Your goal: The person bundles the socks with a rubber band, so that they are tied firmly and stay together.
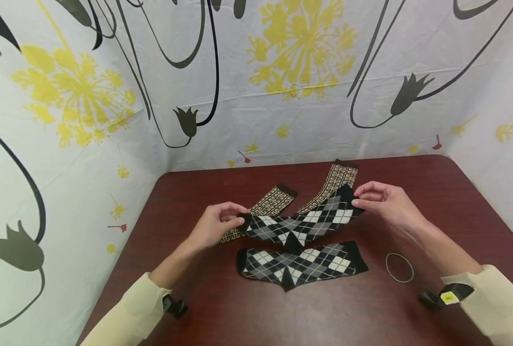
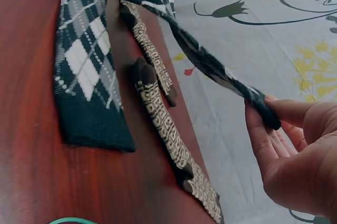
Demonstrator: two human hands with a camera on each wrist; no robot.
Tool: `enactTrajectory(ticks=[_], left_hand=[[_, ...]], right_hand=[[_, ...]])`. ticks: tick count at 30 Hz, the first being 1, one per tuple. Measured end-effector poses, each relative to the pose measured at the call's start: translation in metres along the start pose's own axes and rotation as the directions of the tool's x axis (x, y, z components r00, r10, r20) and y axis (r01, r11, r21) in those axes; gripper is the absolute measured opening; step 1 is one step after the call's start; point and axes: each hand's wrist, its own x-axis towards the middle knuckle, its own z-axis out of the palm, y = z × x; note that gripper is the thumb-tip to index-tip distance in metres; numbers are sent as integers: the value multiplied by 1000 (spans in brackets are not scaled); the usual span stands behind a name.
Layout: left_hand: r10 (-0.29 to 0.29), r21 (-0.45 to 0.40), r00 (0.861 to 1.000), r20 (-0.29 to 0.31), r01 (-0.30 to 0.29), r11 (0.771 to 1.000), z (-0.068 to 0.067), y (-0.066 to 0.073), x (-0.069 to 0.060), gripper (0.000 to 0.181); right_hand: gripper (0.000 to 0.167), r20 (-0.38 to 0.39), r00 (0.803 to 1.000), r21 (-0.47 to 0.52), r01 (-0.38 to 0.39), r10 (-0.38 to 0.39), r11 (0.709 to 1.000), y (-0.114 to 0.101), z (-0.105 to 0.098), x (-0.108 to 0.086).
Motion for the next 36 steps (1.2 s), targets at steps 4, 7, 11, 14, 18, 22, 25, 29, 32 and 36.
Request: enactTrajectory(ticks=[4,7,11,14,18,22,25,29,32,36], left_hand=[[-7,12,999,44,6,1000,0,-2,-3,23],[-8,5,997,77,7,1000,-1,-3,-6,24],[-12,-17,993,118,14,1000,-3,-4,-11,21],[-27,-22,990,138,31,999,-6,-5,-15,18],[-39,-36,986,159,45,998,-8,-7,-19,17],[-43,-82,979,200,61,995,-10,-12,-22,18],[-47,-131,970,239,81,988,-10,-16,-24,19],[-43,-170,959,279,93,981,-9,-19,-27,20],[-36,-175,954,299,92,980,-7,-21,-28,20],[-31,-170,947,319,89,981,-5,-22,-30,21]], right_hand=[[38,34,999,-58,11,-9,998,4,-2,-9],[44,67,998,-114,27,-19,993,6,-2,-15],[48,119,993,-152,35,-17,988,6,-2,-23],[51,146,989,-169,38,-14,985,6,-2,-29],[51,159,987,-175,42,-14,984,8,-3,-35],[51,176,984,-132,24,0,991,11,-1,-40],[51,188,982,-90,9,8,996,14,1,-44],[51,206,978,-30,-5,11,1000,18,2,-49],[50,219,976,-3,-9,9,1000,21,2,-52],[50,232,973,3,-2,1,1000,26,3,-56]])
